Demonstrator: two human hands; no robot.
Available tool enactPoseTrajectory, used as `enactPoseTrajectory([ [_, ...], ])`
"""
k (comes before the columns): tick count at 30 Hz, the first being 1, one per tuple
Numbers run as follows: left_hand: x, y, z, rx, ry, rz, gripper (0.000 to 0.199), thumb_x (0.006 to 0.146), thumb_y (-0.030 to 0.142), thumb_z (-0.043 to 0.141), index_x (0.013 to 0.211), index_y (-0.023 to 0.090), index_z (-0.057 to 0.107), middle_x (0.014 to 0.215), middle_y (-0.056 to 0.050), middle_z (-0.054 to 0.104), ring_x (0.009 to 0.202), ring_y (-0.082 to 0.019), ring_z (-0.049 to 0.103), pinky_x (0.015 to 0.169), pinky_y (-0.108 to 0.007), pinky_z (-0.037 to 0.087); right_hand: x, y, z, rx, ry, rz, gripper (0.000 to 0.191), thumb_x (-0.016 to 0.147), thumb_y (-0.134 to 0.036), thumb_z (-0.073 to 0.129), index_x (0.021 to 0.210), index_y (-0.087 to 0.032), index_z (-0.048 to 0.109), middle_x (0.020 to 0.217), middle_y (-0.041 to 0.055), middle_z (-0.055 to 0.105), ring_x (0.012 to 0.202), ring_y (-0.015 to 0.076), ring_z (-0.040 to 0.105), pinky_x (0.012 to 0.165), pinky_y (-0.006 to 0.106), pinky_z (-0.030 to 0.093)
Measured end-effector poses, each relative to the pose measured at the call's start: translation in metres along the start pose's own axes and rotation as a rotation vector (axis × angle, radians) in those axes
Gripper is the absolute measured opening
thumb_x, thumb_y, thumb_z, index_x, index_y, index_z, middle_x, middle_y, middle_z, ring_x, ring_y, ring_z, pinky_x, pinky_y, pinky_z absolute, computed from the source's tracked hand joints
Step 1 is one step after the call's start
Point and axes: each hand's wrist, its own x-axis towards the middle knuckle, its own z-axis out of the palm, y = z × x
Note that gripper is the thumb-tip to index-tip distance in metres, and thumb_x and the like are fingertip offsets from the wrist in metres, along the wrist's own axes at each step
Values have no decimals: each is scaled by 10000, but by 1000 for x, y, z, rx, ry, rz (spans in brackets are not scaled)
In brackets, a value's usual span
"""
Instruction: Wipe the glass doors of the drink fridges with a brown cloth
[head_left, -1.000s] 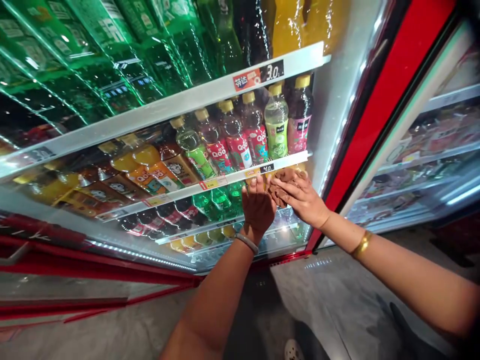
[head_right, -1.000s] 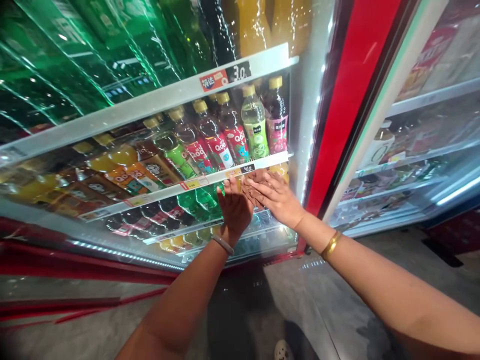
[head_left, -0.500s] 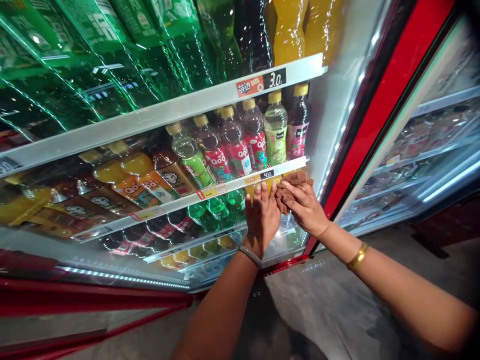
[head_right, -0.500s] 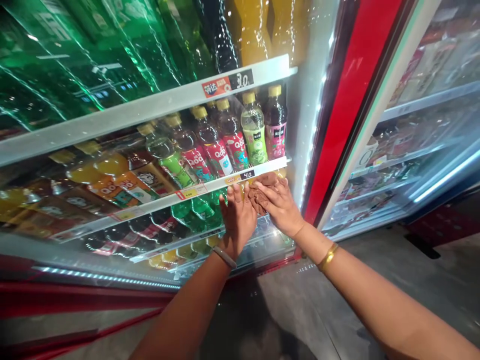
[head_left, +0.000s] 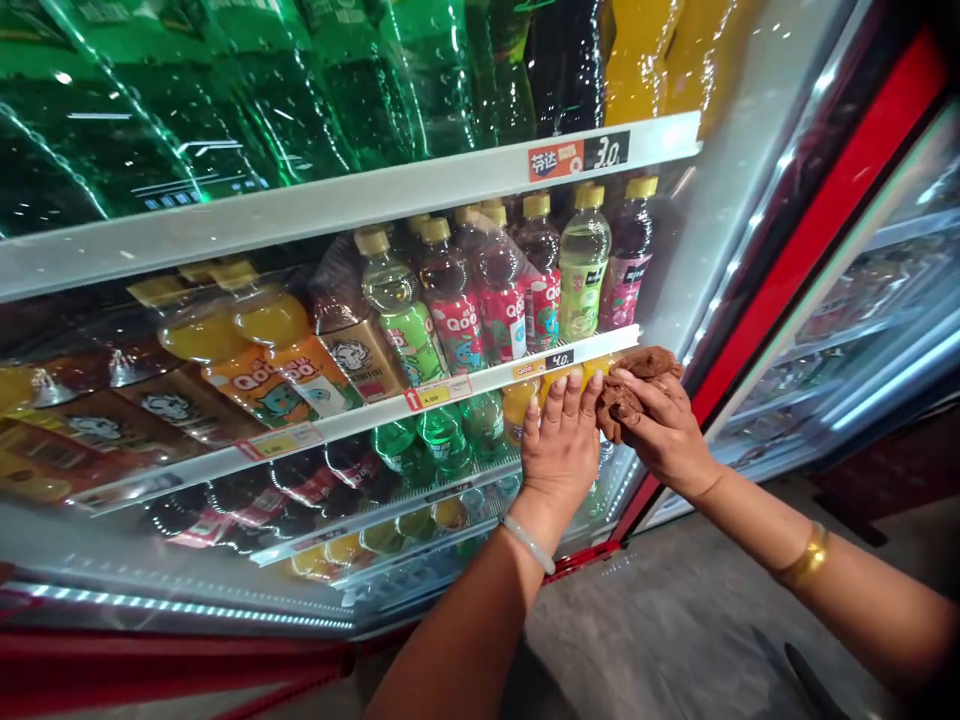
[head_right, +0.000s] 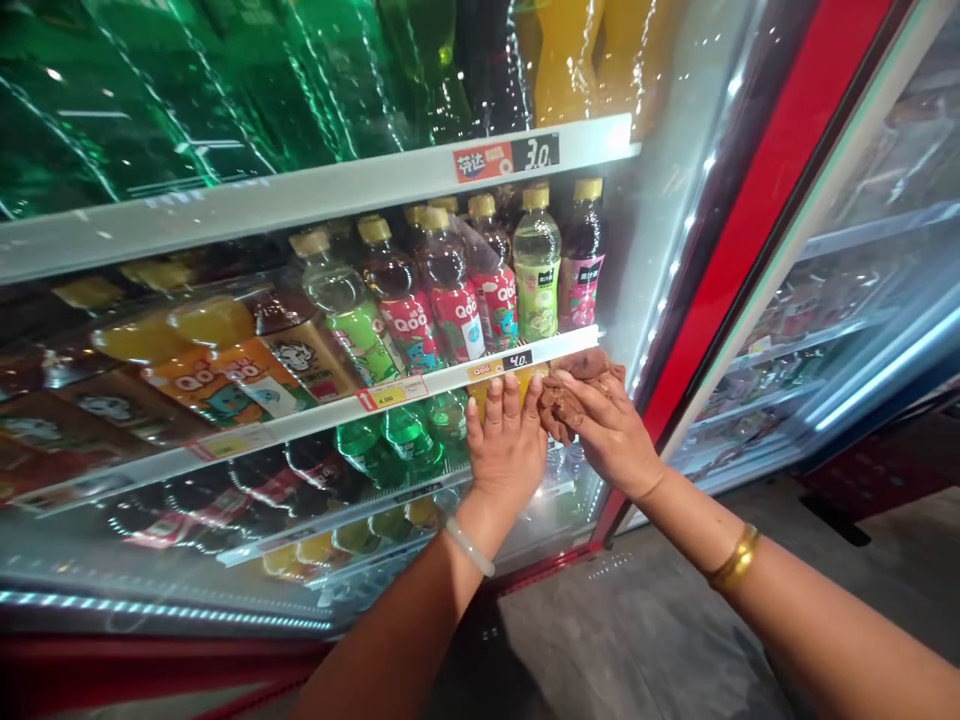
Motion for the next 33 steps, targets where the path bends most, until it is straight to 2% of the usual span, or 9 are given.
enactPoseTrajectory([
  [5,-4,1,-1,-50,-50,9,748,949,276,556,1651,208,307,1759,-23,201,1646,-207,-29,1334,-450,-84,0,2,-3,29,28,-4,207,931,-160,668,1086,-279,740,1495,55,606,1373,254,562,1152,515,480],
  [8,-4,1,-3,-49,-53,19,752,932,264,566,1643,211,330,1759,-2,205,1646,-203,-25,1334,-424,-92,4,0,-5,65,59,-62,297,908,-82,659,1111,-287,728,1536,62,577,1374,254,574,1133,498,493],
  [12,-4,-1,-6,-43,-65,26,740,931,268,567,1636,208,350,1756,-4,219,1648,-205,-10,1339,-424,-74,6,-4,-6,64,43,-105,415,883,-25,650,1202,-286,691,1602,91,503,1436,284,522,1156,540,474],
  [17,-4,-4,-11,-26,-103,53,724,940,258,546,1635,207,350,1759,-4,215,1649,-220,10,1346,-429,-50,-1,-5,-8,82,-32,-44,465,903,-52,627,1280,-321,664,1618,96,479,1460,305,495,1179,584,455],
  [22,-6,-5,-12,-5,-108,56,734,932,284,553,1635,217,352,1757,3,219,1649,-217,-3,1343,-431,-74,-5,5,-14,102,-92,28,468,917,-105,595,1315,-340,664,1618,53,485,1467,298,492,1204,597,443],
  [25,-6,-7,-11,-22,-117,56,723,918,282,570,1616,206,397,1750,0,238,1648,-206,-6,1342,-419,-79,-9,-5,-2,76,3,95,418,901,-126,618,1272,-304,694,1646,56,446,1483,310,470,1227,606,400],
  [29,-8,-10,-13,-28,-140,68,706,911,268,588,1596,196,435,1734,-16,279,1646,-181,45,1356,-391,23,-11,-44,30,30,227,232,393,913,-112,587,1268,-253,681,1714,73,316,1580,308,311,1262,623,310],
  [31,-9,-12,-14,-18,-150,84,683,922,268,575,1588,191,447,1728,-23,295,1644,-180,86,1358,-392,79,-9,-56,37,45,228,253,368,921,-105,562,1243,-234,684,1718,87,305,1577,298,315,1258,612,317],
  [33,-9,-11,-16,-13,-154,90,657,939,271,563,1579,170,459,1731,-35,282,1643,-191,101,1358,-403,98,-6,-51,32,79,157,217,322,918,-100,564,1176,-235,701,1696,84,354,1538,289,387,1239,596,353],
])
